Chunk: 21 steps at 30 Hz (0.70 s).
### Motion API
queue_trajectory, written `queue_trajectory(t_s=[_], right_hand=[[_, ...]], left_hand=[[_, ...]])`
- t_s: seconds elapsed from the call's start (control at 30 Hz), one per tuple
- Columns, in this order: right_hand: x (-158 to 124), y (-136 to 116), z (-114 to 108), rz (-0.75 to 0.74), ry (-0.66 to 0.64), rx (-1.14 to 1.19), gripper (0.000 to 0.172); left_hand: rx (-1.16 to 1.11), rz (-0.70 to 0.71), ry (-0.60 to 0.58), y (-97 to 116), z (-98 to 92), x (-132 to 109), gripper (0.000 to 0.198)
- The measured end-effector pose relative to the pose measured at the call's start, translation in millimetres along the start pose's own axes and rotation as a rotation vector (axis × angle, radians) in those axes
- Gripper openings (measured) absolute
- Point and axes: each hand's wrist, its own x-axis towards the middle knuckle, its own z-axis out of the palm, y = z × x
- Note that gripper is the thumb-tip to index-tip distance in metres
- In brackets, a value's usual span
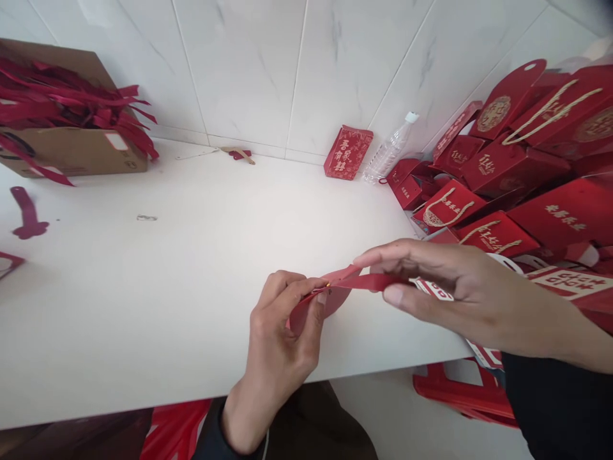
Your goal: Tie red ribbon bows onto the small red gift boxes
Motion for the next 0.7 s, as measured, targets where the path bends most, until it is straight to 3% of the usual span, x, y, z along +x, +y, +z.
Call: queue_trajectory(t_s=[0.1, 0.2, 0.33, 0.47, 0.7], right_hand=[[-9, 16, 11, 0.143, -0.007, 0.260, 0.047], [-12, 29, 22, 0.234, 0.006, 0.389, 0.028], [-9, 30, 35, 0.126, 0.065, 0.295, 0.016], [5, 21, 49, 0.048, 0.074, 0.492, 0.009], [28, 21, 73, -0.051, 0.413, 0.513, 0.003]], left_hand=[[0.015, -0.009, 0.004, 0, -0.5, 2, 0.019], [0.038, -0.023, 0.023, -1, -1.0, 4, 0.017], [0.019, -0.075, 0.036, -2, -1.9, 7, 0.016], [0.025, -0.099, 0.036, -2, -3.8, 11, 0.014], [-0.015, -0.134, 0.004, -5, -5.2, 15, 0.013]])
